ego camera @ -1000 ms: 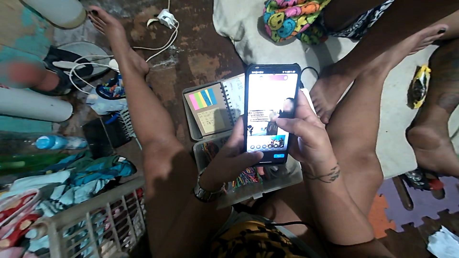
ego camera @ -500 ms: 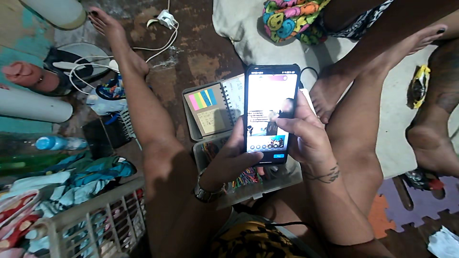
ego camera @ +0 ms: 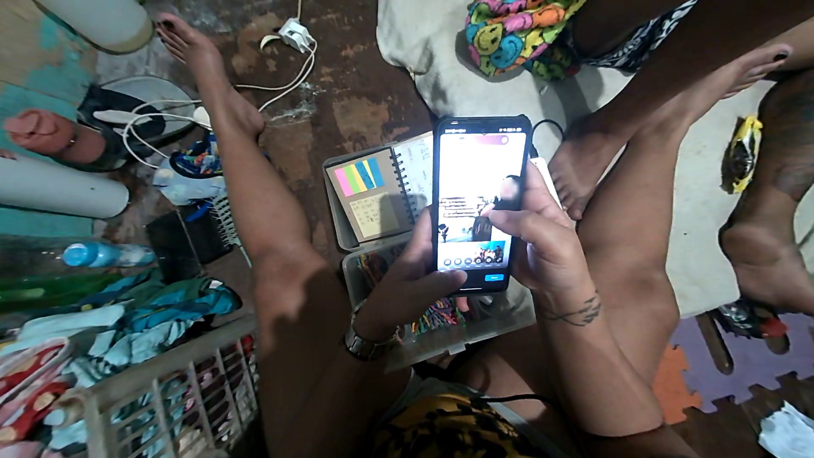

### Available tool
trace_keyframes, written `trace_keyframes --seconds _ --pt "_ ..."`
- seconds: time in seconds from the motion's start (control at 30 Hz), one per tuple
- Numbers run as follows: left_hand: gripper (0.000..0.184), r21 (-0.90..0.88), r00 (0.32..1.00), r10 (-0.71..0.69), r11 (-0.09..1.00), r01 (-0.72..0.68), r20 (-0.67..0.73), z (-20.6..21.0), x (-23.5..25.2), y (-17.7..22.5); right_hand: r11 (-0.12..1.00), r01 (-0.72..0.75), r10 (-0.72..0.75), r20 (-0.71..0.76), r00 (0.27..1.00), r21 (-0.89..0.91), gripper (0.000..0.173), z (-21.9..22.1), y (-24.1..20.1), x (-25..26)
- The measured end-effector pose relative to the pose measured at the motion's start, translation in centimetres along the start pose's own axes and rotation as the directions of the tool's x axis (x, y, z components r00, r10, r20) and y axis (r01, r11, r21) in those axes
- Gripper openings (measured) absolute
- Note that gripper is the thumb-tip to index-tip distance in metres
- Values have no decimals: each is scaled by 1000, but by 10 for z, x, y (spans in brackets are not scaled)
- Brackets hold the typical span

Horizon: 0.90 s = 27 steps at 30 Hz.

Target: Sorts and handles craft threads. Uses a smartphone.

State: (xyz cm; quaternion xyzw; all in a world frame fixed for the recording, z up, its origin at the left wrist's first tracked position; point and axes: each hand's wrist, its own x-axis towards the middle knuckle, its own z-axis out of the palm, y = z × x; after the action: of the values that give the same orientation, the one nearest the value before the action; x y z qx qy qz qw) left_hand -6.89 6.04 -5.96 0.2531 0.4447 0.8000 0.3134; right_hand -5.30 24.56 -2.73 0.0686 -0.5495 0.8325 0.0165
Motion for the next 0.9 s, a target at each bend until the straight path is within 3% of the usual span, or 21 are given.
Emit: trace_keyframes --seconds 0.77,0.9 --pt "61 1 1000 -2 1000 2 -9 1 0 0 1000 -14 14 7 1000 -1 60 0 0 0" --pt "62 -8 1000 -11 1000 10 -10 1 0 0 992 -124 125 -71 990 24 45 3 -5 -1"
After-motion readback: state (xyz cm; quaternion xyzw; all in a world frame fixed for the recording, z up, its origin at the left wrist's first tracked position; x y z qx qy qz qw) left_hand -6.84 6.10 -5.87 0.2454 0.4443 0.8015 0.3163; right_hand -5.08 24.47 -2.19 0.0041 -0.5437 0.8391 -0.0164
